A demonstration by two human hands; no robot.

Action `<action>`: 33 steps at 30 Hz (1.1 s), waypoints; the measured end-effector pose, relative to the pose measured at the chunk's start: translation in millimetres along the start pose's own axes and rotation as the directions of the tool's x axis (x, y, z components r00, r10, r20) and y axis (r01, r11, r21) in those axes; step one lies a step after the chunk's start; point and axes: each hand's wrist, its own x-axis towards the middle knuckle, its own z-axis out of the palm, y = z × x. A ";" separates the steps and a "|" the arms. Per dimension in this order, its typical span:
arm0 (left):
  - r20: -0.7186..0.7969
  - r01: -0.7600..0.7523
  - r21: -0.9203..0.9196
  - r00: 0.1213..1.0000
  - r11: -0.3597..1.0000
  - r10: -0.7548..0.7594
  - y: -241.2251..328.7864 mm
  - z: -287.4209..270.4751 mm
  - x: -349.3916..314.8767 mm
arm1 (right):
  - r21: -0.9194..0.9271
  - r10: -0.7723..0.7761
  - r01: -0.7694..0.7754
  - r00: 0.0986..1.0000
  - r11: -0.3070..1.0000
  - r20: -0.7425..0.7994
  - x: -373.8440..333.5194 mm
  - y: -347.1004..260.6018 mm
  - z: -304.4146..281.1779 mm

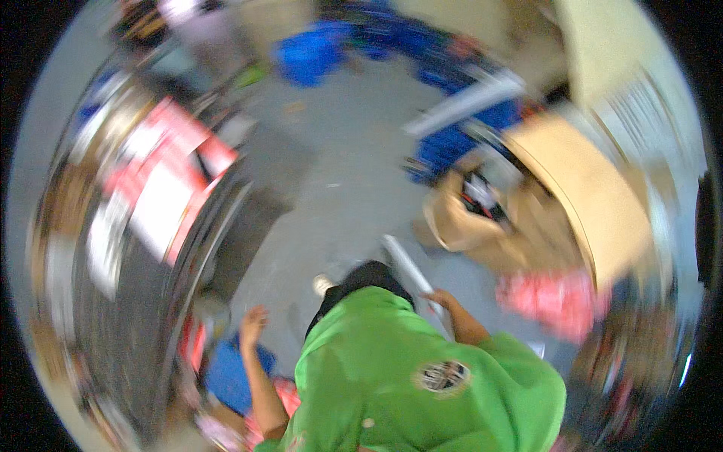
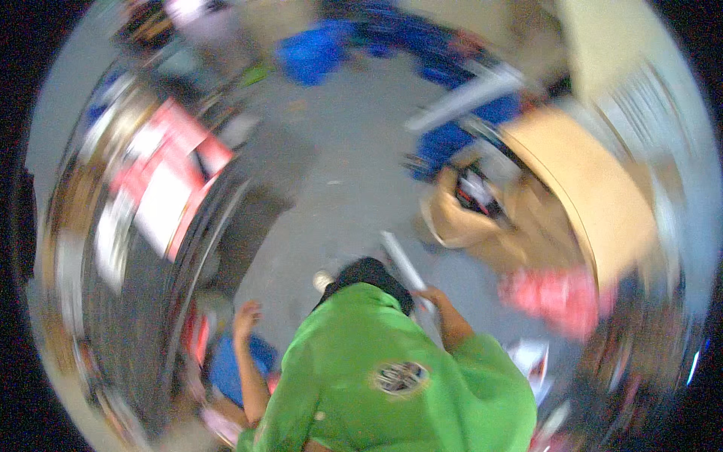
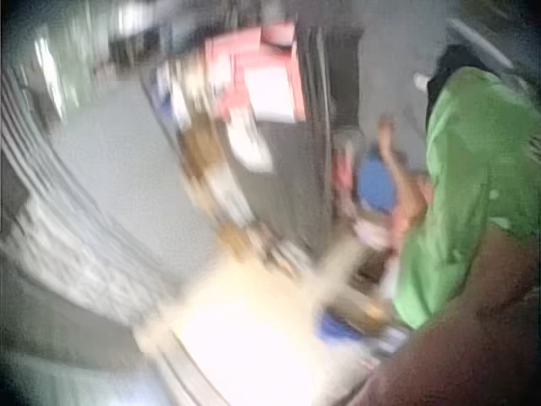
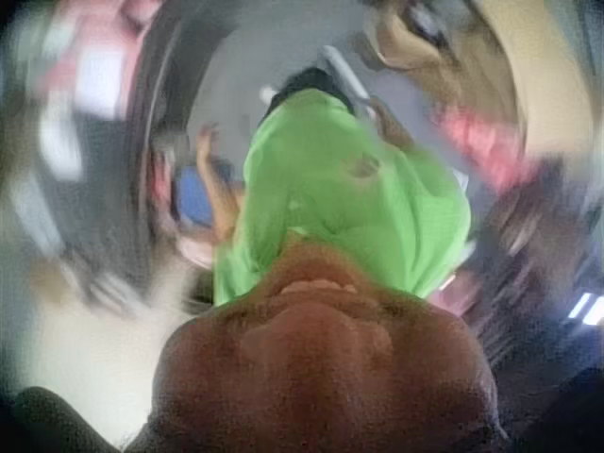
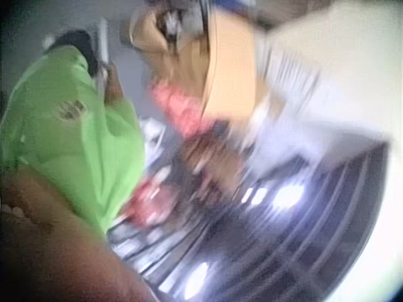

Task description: The person cuts a white paper label with scissors, writes on it with a marker, and wraps it around a white PVC pipe. They repeat this process for several pipes, placing the finished poles into a cardboard box.

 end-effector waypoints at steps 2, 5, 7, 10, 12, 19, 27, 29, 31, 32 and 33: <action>-0.011 -0.178 -0.006 0.984 0.984 0.178 66.6 -54.6 77.3 | 0.006 -0.146 0.147 0.988 0.989 -0.048 24.1 10.2 36.5; 0.002 -0.315 0.147 0.948 0.937 0.319 206.3 -146.0 211.6 | 0.043 0.123 -0.120 0.989 0.992 -0.082 16.0 -43.8 112.9; 0.040 -0.424 0.295 0.901 0.856 0.432 291.1 -168.5 277.0 | 0.185 0.198 -0.182 0.978 0.966 -0.067 -4.9 -78.3 165.5; 0.239 -0.514 0.673 0.832 0.532 0.500 358.9 -227.6 381.7 | 0.334 0.219 -0.215 0.975 0.918 0.029 -16.3 -101.2 216.9; 0.278 -0.474 0.810 0.828 0.345 0.486 388.4 -262.2 440.7 | 0.349 0.208 -0.206 0.978 0.914 0.033 -1.0 -143.3 236.9; 0.200 -0.479 0.870 0.563 0.120 0.802 400.2 -325.7 541.5 | 0.345 0.360 -0.312 0.929 0.885 -0.083 -30.8 -203.5 336.2; 0.601 0.020 0.799 -0.030 -0.601 0.799 350.1 -339.7 593.0 | 0.704 0.505 -0.249 0.844 0.665 -0.179 -162.6 -225.8 483.5; 0.610 0.035 0.791 0.017 -0.610 0.792 343.0 -349.5 599.1 | 0.750 0.567 -0.247 0.799 0.614 -0.201 -180.7 -235.6 538.7; 0.527 -0.204 0.850 0.336 -0.486 0.781 350.6 -358.5 589.4 | 0.768 0.567 -0.210 0.791 0.605 -0.230 -194.7 -254.3 585.4; 0.474 -0.232 0.871 0.168 -0.432 0.864 351.8 -356.9 582.5 | 0.805 0.603 -0.198 0.764 0.559 -0.231 -196.6 -265.5 608.5; 0.405 -0.275 0.902 0.270 -0.333 0.873 352.6 -360.4 577.1 | 0.834 0.639 -0.187 0.733 0.519 -0.234 -199.4 -274.6 623.3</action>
